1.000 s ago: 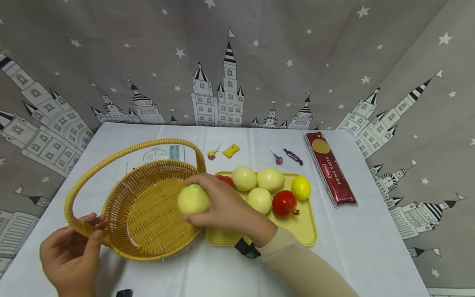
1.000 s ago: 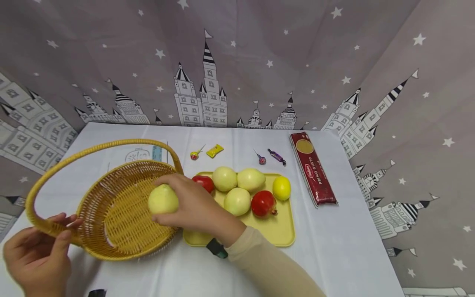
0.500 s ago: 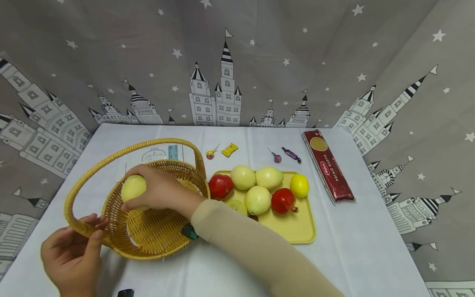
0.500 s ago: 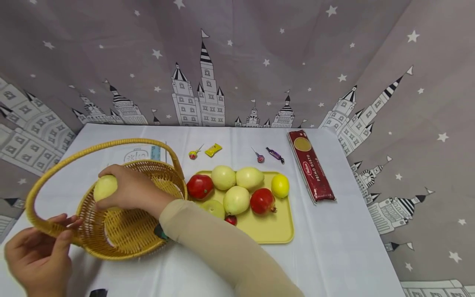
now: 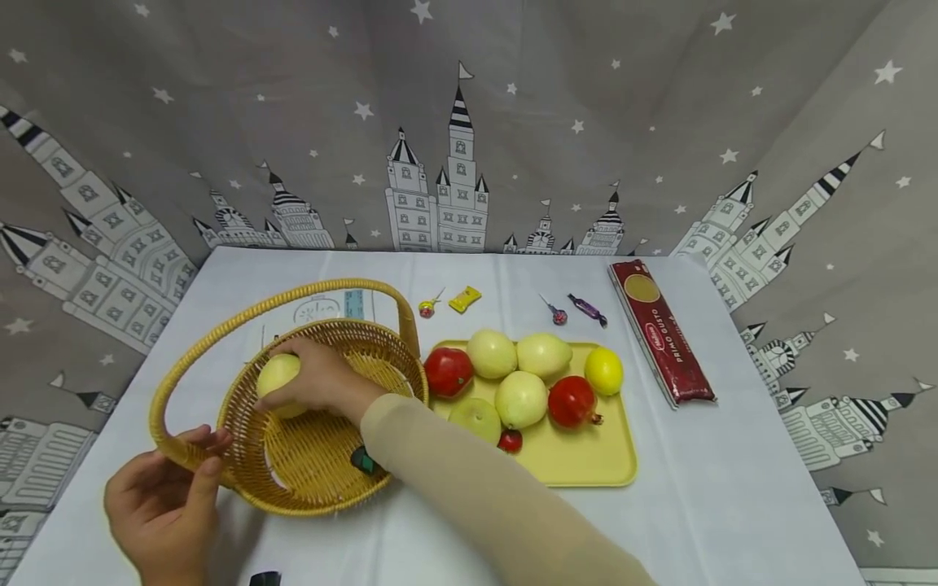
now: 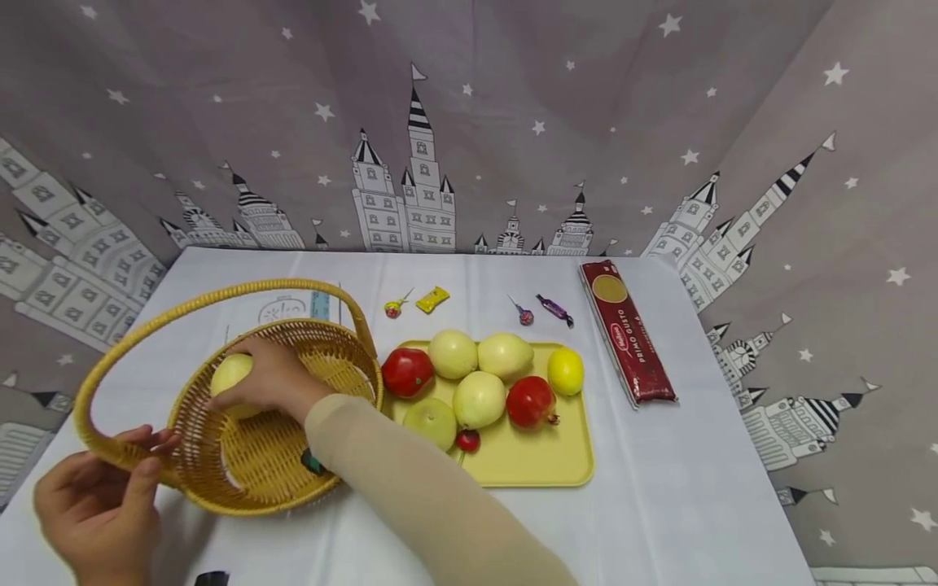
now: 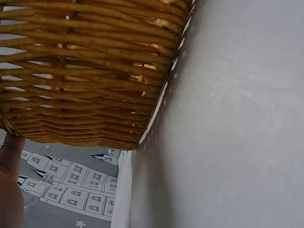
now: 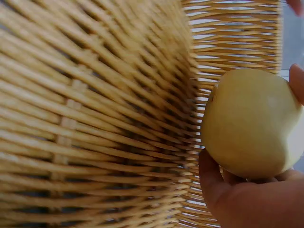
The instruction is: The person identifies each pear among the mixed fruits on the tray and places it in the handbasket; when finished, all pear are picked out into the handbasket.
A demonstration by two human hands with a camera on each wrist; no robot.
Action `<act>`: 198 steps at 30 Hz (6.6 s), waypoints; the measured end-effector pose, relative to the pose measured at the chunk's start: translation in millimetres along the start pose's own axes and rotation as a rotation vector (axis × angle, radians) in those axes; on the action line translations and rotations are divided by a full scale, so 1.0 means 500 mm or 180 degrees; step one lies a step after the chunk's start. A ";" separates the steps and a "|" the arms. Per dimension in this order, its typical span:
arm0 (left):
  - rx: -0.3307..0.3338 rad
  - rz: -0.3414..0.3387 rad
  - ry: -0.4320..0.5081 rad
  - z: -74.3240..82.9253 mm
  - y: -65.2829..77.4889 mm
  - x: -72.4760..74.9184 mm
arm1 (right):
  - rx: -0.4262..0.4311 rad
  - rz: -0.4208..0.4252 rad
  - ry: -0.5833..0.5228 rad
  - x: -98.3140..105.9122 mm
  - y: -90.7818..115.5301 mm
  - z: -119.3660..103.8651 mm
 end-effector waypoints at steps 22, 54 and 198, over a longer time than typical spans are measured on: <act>0.0004 0.0209 -0.0230 -0.003 0.007 0.010 | 0.0579 -0.0274 -0.0053 0.115 0.099 -0.030; -0.0108 0.0347 -0.0345 -0.009 0.008 0.002 | 0.0495 0.1255 -0.0755 0.378 0.377 0.332; -0.0182 0.0205 -0.0211 0.017 0.010 -0.014 | 0.0881 0.2404 -0.1071 0.454 0.319 0.296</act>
Point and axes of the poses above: each hand's wrist, its own y-axis away from the middle knuckle, its own x-axis out of the back of the hand, z = x × y, the point moved 3 cm from there along -y, towards the middle knuckle
